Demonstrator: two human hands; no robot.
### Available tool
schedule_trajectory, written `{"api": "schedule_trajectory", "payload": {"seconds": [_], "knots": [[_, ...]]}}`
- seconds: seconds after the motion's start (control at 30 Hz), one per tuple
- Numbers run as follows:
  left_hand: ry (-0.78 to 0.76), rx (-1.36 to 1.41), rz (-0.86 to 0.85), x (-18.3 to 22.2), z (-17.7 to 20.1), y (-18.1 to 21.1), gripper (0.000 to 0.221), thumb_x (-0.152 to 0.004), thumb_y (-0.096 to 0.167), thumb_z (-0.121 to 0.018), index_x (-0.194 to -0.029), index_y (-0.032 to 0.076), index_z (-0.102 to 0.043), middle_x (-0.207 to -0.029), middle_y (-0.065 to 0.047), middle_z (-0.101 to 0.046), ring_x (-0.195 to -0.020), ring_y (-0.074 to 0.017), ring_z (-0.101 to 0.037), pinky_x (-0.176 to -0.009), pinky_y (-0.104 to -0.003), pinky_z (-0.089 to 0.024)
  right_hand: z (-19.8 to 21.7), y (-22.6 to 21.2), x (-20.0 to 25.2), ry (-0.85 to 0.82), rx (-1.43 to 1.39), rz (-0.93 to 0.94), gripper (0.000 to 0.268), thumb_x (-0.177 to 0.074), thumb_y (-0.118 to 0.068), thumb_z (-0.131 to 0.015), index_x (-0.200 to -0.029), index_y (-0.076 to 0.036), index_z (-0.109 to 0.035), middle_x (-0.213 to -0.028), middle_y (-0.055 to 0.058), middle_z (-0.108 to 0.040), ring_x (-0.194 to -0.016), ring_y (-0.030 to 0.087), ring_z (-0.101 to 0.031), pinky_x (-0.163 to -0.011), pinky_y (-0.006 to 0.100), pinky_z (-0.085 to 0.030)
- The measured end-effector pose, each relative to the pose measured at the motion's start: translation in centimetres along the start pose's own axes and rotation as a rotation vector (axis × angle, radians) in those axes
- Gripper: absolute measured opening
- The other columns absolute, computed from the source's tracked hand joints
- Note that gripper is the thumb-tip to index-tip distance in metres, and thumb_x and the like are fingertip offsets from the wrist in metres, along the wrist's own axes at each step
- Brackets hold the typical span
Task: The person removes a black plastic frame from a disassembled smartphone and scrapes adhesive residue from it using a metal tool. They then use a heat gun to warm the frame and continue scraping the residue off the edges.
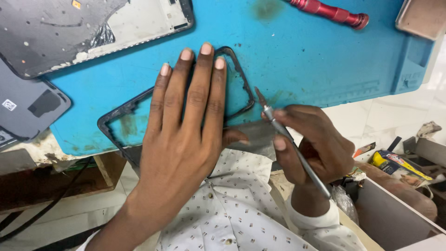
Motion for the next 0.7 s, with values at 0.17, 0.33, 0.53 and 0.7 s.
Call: {"api": "schedule_trajectory", "payload": {"seconds": [0.17, 0.33, 0.53, 0.7], "knots": [[-0.027, -0.078, -0.01, 0.9, -2.0, 0.4, 0.075, -0.105, 0.053, -0.061, -0.15, -0.006, -0.054, -0.157, -0.021, -0.047, -0.144, -0.0391, -0.047, -0.122, -0.057, -0.039, -0.5, -1.0, 1.6, -0.043, 0.102, 0.112, 0.016, -0.094, -0.01, -0.079, -0.106, -0.001, -0.076, -0.109, 0.019, -0.07, -0.098, 0.025, -0.073, -0.077, 0.029, -0.061], [-0.042, -0.067, -0.001, 0.9, -2.0, 0.3, 0.075, -0.105, 0.051, -0.061, -0.151, -0.008, -0.054, -0.157, -0.022, -0.047, -0.143, -0.038, -0.048, -0.122, -0.057, -0.037, -0.1, -1.3, 2.0, -0.024, 0.166, 0.062, 0.016, -0.088, -0.005, -0.079, -0.103, 0.0, -0.076, -0.104, 0.021, -0.07, -0.096, 0.026, -0.074, -0.078, 0.033, -0.065], [-0.124, -0.154, 0.046, 1.2, -2.6, 0.9, 0.075, -0.106, 0.049, -0.056, -0.154, -0.007, -0.051, -0.162, -0.023, -0.042, -0.15, -0.0376, -0.04, -0.125, -0.058, -0.029, 0.2, -0.4, 2.8, -0.039, 0.192, -0.049, 0.024, -0.087, -0.006, -0.08, -0.107, 0.005, -0.073, -0.108, 0.022, -0.07, -0.099, 0.028, -0.074, -0.083, 0.031, -0.064], [-0.163, -0.312, 0.074, 0.9, -3.8, 0.9, 0.059, -0.106, 0.024, -0.056, -0.159, -0.003, -0.046, -0.165, -0.02, -0.039, -0.153, -0.0343, -0.035, -0.126, -0.055, -0.025, 1.2, -0.2, 3.3, 0.054, 0.028, -0.039, 0.022, -0.09, -0.012, -0.081, -0.105, 0.001, -0.071, -0.111, 0.02, -0.068, -0.1, 0.027, -0.074, -0.082, 0.032, -0.065]]}}
Point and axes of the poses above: each hand's wrist, its own x-axis away from the middle knuckle, its own z-axis out of the back of the hand, y = z × x, the point moved 9 cm from there along -x, towards the middle knuckle
